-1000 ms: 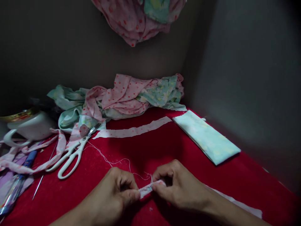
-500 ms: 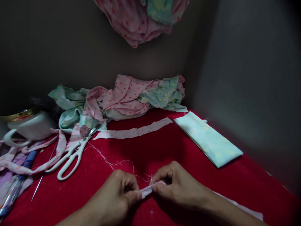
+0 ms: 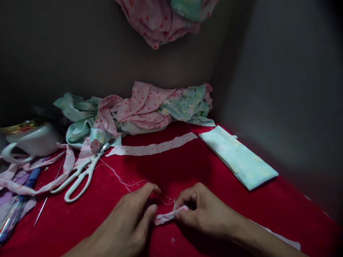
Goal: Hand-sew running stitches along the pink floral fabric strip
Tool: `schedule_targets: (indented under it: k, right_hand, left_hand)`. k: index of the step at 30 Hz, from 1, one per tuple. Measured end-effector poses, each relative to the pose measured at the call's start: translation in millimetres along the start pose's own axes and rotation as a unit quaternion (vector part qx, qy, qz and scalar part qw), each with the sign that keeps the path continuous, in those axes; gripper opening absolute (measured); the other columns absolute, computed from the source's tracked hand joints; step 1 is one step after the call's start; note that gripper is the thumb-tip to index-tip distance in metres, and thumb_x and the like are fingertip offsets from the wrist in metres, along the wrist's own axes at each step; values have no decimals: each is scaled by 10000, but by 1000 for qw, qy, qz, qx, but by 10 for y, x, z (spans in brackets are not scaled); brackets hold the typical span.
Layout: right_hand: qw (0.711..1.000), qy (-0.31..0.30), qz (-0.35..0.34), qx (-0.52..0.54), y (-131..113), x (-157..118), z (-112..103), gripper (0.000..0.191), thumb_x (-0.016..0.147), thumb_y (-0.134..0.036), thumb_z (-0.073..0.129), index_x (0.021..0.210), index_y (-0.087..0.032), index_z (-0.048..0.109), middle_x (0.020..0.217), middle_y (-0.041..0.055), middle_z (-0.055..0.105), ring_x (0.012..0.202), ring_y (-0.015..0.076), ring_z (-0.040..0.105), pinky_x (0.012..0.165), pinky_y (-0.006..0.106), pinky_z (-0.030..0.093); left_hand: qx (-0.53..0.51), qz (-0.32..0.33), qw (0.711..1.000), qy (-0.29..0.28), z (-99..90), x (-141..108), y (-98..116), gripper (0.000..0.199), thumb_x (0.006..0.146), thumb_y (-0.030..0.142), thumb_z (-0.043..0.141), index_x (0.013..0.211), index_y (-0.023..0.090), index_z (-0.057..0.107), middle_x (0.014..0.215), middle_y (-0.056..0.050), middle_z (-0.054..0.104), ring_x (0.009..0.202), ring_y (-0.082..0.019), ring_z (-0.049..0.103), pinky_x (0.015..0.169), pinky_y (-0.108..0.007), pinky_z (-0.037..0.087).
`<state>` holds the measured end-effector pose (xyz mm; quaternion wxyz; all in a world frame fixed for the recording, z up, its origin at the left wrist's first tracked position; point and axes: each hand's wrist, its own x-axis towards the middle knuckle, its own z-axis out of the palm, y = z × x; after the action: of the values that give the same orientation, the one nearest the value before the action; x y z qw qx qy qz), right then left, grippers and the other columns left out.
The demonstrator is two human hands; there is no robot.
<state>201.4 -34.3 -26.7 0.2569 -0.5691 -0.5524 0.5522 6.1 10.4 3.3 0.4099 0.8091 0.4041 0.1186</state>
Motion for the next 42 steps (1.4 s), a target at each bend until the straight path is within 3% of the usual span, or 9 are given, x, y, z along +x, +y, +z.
schedule_targets:
  k: [2,5,9,15,21,25,42]
  right_hand:
    - [1000,2,-1,-2,2,-2,-3,185,693,-127,525,710,-113,708,489,-46,424,455,71,324,416,201,231]
    - [1000,6,-2,-9,0,-4,-7,183,683,-128,531,711,-119,712,493,-44,433,464,73,333,424,200,240]
    - [1000,7,7,-5,-5,2,-3,180,681,-132,526,697,-114,705,486,-46,417,467,76,326,426,201,245]
    - [1000,8,10,-12,-25,0,-2,179,672,-118,526,702,-113,702,496,-43,425,469,77,327,423,204,237]
    - [1000,4,12,-12,-48,-26,-4,169,676,-119,530,695,-112,698,485,-49,402,466,75,312,419,203,225]
    - [1000,1,7,-7,-57,-18,-5,161,685,-127,532,701,-113,691,507,-42,422,483,78,332,435,201,243]
    - [1000,0,4,4,-43,-23,1,147,690,-138,548,705,-107,691,515,-43,422,487,77,332,435,199,234]
  left_hand:
    - [-11,69,996,50,-5,-19,23,198,855,169,392,994,208,527,815,-15,628,682,-153,571,648,-232,441]
    - [1,143,989,38,23,-31,-8,187,864,115,363,802,191,522,659,6,553,539,-117,502,523,-192,401]
    - [63,206,974,76,82,-42,-83,256,847,87,371,679,157,551,681,-43,514,579,-135,506,488,-202,374]
    - [132,177,974,47,148,-72,-68,306,856,80,351,619,138,534,578,-43,506,484,-130,473,440,-206,368]
    - [112,174,976,66,232,-110,-212,345,869,136,357,603,160,576,563,-29,483,447,-116,425,412,-199,320]
    - [124,157,979,46,252,-130,-274,368,872,168,344,586,168,575,546,-28,468,446,-117,422,411,-206,303]
    - [138,125,983,11,121,-86,-79,364,852,151,359,607,134,628,568,-70,541,468,-129,496,426,-198,371]
